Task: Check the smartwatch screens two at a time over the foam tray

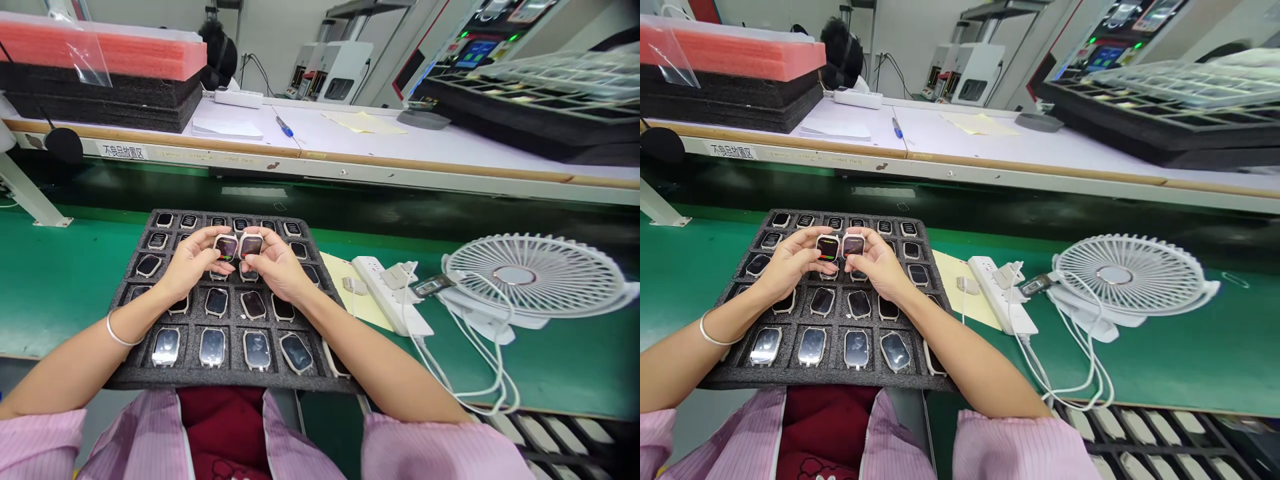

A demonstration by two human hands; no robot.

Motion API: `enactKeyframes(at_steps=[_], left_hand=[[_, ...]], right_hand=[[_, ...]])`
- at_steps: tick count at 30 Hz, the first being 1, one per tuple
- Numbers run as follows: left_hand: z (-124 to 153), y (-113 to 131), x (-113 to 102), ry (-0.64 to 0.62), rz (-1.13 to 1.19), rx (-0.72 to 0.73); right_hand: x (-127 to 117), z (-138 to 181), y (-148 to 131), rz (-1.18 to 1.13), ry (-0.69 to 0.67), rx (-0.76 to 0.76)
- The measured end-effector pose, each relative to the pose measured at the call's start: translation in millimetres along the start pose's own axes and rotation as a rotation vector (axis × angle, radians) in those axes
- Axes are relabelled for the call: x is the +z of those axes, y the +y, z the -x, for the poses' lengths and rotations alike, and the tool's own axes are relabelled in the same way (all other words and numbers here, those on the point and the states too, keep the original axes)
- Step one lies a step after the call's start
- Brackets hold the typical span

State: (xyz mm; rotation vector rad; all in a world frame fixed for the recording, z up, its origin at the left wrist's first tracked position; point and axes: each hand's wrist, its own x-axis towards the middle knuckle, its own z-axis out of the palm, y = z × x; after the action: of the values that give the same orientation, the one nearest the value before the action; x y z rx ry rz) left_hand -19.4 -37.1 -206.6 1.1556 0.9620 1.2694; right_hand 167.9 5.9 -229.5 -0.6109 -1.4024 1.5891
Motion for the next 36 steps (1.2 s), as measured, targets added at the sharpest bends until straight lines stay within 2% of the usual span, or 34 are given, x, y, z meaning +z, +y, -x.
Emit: enactKeyframes(at_steps=[4,7,11,15,20,25,36], left_hand=[[-3,11,0,0.009,0.037,0.027],[-8,36,0,-0.014,0.02,0.091],[-18,80,7,-0.052,-0.041,0.266],[-32,121,21,-0.058,-0.084,0.493],[-43,156,38,-0.046,-0.119,0.676],[-48,169,45,-0.055,-0.14,0.765],[-46,171,52,-0.085,-0.133,0.813]], right_hand=[[3,-7,-12,-0.05,-0.032,-0.011],[6,-17,-36,-0.067,-0.095,-0.029],[13,-34,-83,0.012,-0.142,-0.144],[20,-54,-133,0.086,-0.161,-0.324],[25,-68,-179,0.198,-0.144,-0.459],[26,-64,-200,0.28,-0.162,-0.544],[23,-50,-207,0.282,-0.257,-0.574]])
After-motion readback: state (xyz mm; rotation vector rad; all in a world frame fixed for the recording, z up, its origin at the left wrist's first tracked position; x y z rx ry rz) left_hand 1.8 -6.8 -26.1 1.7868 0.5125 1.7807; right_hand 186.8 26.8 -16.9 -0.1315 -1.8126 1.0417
